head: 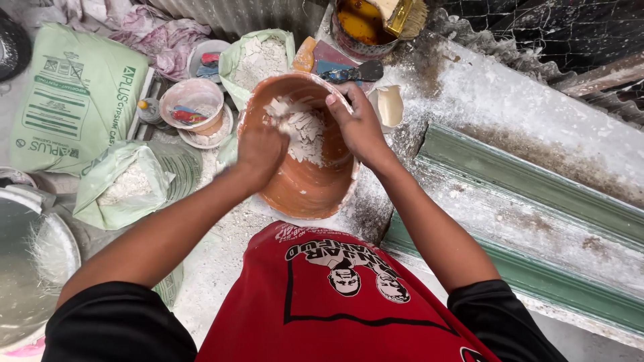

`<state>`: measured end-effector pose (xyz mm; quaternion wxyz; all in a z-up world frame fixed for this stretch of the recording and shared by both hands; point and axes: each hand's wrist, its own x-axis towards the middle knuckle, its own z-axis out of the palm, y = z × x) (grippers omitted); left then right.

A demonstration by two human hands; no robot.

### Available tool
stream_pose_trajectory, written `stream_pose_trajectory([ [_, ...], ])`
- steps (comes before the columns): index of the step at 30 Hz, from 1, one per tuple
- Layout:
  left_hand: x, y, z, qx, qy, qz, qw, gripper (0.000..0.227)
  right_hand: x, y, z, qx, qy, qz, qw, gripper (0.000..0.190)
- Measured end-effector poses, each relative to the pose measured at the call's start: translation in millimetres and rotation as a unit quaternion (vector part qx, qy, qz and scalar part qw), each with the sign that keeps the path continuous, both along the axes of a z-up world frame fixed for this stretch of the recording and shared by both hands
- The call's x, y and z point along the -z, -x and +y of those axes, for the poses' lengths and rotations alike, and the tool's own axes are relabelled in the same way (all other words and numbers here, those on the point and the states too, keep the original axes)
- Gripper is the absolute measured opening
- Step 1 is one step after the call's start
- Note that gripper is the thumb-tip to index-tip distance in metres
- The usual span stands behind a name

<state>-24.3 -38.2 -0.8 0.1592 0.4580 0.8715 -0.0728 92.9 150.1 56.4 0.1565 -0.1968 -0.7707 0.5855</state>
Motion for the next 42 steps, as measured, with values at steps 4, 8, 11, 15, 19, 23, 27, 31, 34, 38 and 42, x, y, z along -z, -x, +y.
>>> stream_pose_trajectory([
  [4, -7.1, -27.2, 6.4, 0.085, 0.08, -0.229, 0.966, 0.031, 13.3, -15.6, 12.5, 0.013, -0.015, 0.017, 1.0, 0.033],
  [8, -80.5, -51.9, 17.0, 0.095, 0.113, -0.355, 0.923, 0.037, -45.7, -41.1, 42.7, 0.02, -0.08, -0.128, 0.988, 0.06],
  [11, -71.6, -65.7, 19.5, 0.09, -0.011, -0.334, 0.938, 0.039, -74.7, -51.4, 70.9, -0.049, -0.079, -0.303, 0.949, 0.092],
  [15, -47.7, -90.0, 35.2, 0.11, -0.034, -0.324, 0.939, 0.037, -35.3, -45.0, 97.8, -0.178, -0.159, -0.379, 0.894, 0.085],
  [19, -53.0, -103.0, 42.2, 0.061, -0.013, -0.273, 0.96, 0.034, 17.5, -35.5, 110.5, -0.204, -0.093, -0.29, 0.93, 0.056],
  [23, -64.9, -96.7, 35.1, 0.039, -0.077, -0.289, 0.953, 0.036, -30.3, -35.6, 86.0, -0.188, -0.254, -0.295, 0.902, 0.037],
  [27, -69.6, -87.3, 34.6, -0.051, -0.125, -0.327, 0.935, 0.03, -22.0, -43.9, 81.1, -0.096, -0.261, -0.171, 0.945, 0.025],
  [31, -31.7, -86.2, 39.2, -0.11, -0.198, -0.32, 0.92, 0.031, -6.1, -46.7, 66.3, -0.029, -0.113, -0.177, 0.977, 0.033],
  [34, -17.2, -91.8, 40.6, -0.087, -0.193, -0.314, 0.926, 0.031, -22.2, -53.1, 72.7, -0.101, -0.124, -0.233, 0.959, 0.052],
  [38, -20.8, -88.4, 41.1, -0.064, -0.166, -0.324, 0.929, 0.032, -34.1, -40.8, 82.3, -0.145, -0.155, -0.315, 0.925, 0.047],
  [42, 0.7, -93.6, 41.1, -0.005, -0.108, -0.3, 0.948, 0.036, -30.9, -23.0, 80.7, -0.171, -0.067, -0.154, 0.971, 0.061],
])
